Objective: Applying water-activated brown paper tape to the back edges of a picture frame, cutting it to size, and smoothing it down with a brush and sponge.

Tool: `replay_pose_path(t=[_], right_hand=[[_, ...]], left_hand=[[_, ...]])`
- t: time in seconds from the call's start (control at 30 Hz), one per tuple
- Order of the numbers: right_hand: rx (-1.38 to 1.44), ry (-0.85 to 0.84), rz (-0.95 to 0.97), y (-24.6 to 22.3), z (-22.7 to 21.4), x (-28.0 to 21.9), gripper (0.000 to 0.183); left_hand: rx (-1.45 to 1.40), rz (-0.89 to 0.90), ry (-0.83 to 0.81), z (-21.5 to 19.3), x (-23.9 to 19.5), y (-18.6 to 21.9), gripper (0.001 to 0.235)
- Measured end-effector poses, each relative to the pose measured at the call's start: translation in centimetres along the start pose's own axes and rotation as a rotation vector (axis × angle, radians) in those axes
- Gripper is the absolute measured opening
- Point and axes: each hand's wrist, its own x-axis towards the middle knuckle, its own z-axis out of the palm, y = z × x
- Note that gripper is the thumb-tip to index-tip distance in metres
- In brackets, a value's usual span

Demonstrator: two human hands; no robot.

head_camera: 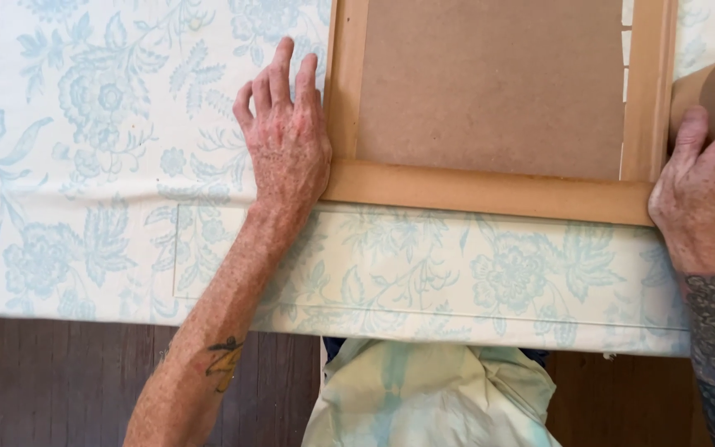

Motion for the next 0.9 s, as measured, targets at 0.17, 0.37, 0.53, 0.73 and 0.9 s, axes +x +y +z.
replay_pose_path(t=[0.17,0.37,0.53,0.73,0.9], right_hand=[[0.060,0.101,-0.067,-5.1,-1.0,-0.6,0.035],[0.501,-0.295,-0.188,-21.1,1.4,-2.3,0.041],[0.372,-0.436,-0.295,-26.6,5.4,-1.8,0.056],[0.205,-0.315,-0.305,-26.7,6.3,-2.6,0.073],[0.189,-0.370,-0.278,-24.6,5.4,-3.7,0.080]], left_hand=[[-0.083,0.015,-0.051,-5.5,-1.9,-0.8,0.053],[0.021,0.073,-0.355,-9.4,-9.6,2.0,0.068],[-0.039,0.086,-0.247,-9.4,-10.6,1.5,0.051],[0.073,0.191,-0.184,-9.9,-9.9,1.3,0.045],[0.105,0.210,-0.200,-10.2,-9.7,1.3,0.055]])
